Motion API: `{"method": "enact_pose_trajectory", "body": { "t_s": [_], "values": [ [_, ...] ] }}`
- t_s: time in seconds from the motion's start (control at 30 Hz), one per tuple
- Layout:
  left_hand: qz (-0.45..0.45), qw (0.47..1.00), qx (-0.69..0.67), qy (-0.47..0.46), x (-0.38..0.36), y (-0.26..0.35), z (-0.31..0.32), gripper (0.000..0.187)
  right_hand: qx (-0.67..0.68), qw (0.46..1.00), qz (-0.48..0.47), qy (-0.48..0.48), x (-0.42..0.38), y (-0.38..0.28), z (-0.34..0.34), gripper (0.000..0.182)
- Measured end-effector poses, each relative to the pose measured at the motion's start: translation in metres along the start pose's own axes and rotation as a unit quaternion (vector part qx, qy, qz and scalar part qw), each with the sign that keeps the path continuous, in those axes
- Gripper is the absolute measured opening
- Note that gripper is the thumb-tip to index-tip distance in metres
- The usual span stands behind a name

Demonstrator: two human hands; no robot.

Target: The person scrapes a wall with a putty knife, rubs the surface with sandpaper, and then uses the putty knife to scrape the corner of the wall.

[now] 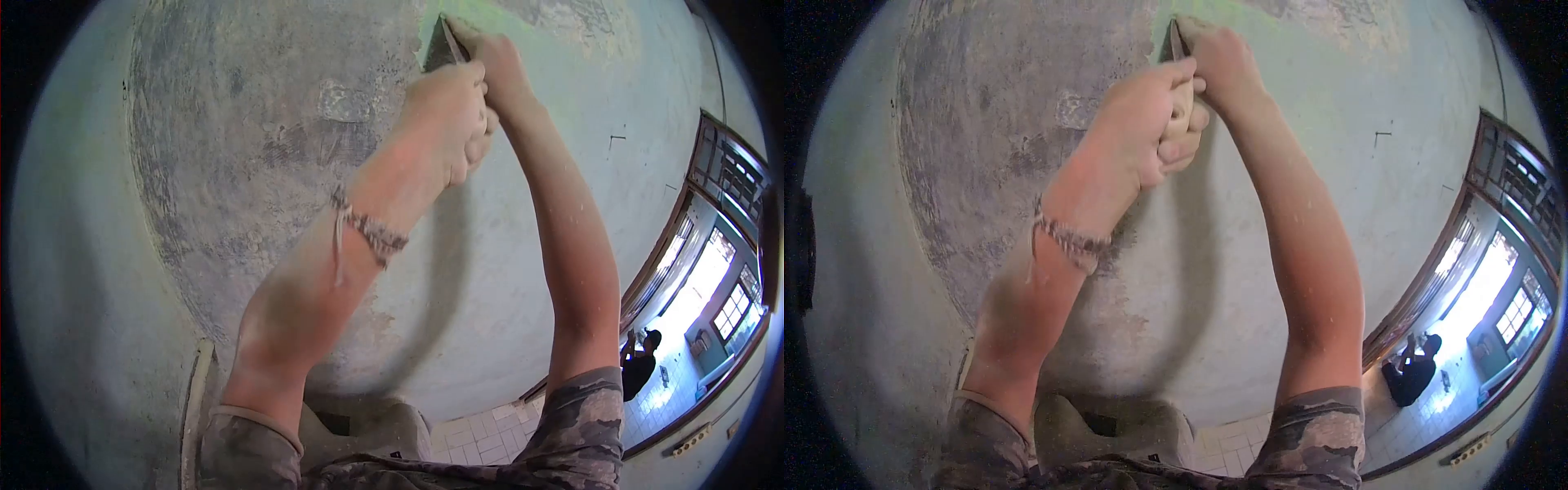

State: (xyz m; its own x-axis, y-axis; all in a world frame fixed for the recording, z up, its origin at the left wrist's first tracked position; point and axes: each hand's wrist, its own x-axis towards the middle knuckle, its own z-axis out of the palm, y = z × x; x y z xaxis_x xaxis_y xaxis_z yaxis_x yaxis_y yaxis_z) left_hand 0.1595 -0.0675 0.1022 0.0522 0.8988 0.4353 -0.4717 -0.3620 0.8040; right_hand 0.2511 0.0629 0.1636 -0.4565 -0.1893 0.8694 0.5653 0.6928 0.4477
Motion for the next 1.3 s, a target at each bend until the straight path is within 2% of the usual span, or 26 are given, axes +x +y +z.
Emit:
{"method": "enact_pose_trajectory", "body": {
  "t_s": [0.07,0.17,0.2,0.23,0.27,0.37,0.47,0.6,0.67,0.7,0.83,0.9,1.0,1.1,1.2,1.27,1.3],
  "values": [
    [0.022,0.999,-0.023,-0.027,0.012,0.005,0.004,0.025,-0.024,0.994,0.058,-0.085,0.012,0.003,-0.01,0.036],
    [0.025,0.999,-0.033,0.005,0.002,-0.002,0.007,0.024,-0.016,0.983,0.09,-0.158,0.009,-0.001,-0.015,0.046],
    [0.026,0.999,-0.032,0.004,0.001,-0.001,0.006,0.024,-0.017,0.983,0.091,-0.156,0.009,-0.003,-0.013,0.046],
    [0.028,1.0,-0.009,0.004,0.001,0.001,0.003,0.024,0.002,0.99,0.088,-0.113,0.013,-0.006,-0.009,0.028],
    [0.031,0.999,0.013,0.006,0.002,0.004,0.001,0.024,0.021,0.994,0.084,-0.07,0.018,-0.008,-0.007,0.023],
    [0.02,1.0,-0.016,-0.004,0.014,0.008,0.008,0.024,0.039,0.995,0.078,-0.05,0.022,-0.006,-0.012,0.02],
    [0.034,0.999,-0.014,0.005,0.0,0.004,0.009,0.025,0.003,0.994,0.058,-0.092,0.015,-0.005,-0.012,0.02],
    [0.031,0.999,0.021,0.01,0.014,0.011,0.008,0.025,0.012,0.997,0.06,-0.054,0.027,-0.001,-0.009,0.021],
    [0.032,0.999,-0.01,0.006,0.015,0.006,0.01,0.025,0.031,0.986,0.118,-0.111,0.025,-0.006,-0.018,0.02],
    [0.031,0.999,-0.01,0.005,0.011,0.004,0.01,0.025,0.03,0.986,0.12,-0.111,0.021,-0.005,-0.016,0.02],
    [0.03,0.999,0.01,-0.003,0.016,0.012,0.007,0.027,0.027,0.995,0.065,-0.076,0.027,-0.001,-0.01,0.019],
    [0.015,1.0,0.006,-0.008,0.017,0.009,0.009,0.027,0.042,0.995,0.065,-0.063,0.025,0.002,-0.01,0.019],
    [0.04,0.999,-0.005,0.015,0.009,0.006,0.01,0.026,0.017,0.998,0.05,-0.043,0.022,0.008,-0.005,0.021],
    [0.032,0.998,0.042,0.023,0.015,0.014,0.002,0.025,0.006,0.998,0.055,-0.029,0.029,0.012,0.005,0.022],
    [0.056,0.998,0.02,0.002,0.023,0.021,0.003,0.024,0.029,0.998,0.052,-0.008,0.041,0.012,-0.002,0.024],
    [0.027,0.999,-0.014,-0.033,0.018,0.013,-0.001,0.025,0.023,0.987,0.113,-0.114,0.033,0.002,-0.007,0.024],
    [0.028,0.999,-0.015,-0.035,0.014,0.011,-0.001,0.025,0.022,0.987,0.112,-0.114,0.03,0.005,-0.003,0.024]
  ]
}}
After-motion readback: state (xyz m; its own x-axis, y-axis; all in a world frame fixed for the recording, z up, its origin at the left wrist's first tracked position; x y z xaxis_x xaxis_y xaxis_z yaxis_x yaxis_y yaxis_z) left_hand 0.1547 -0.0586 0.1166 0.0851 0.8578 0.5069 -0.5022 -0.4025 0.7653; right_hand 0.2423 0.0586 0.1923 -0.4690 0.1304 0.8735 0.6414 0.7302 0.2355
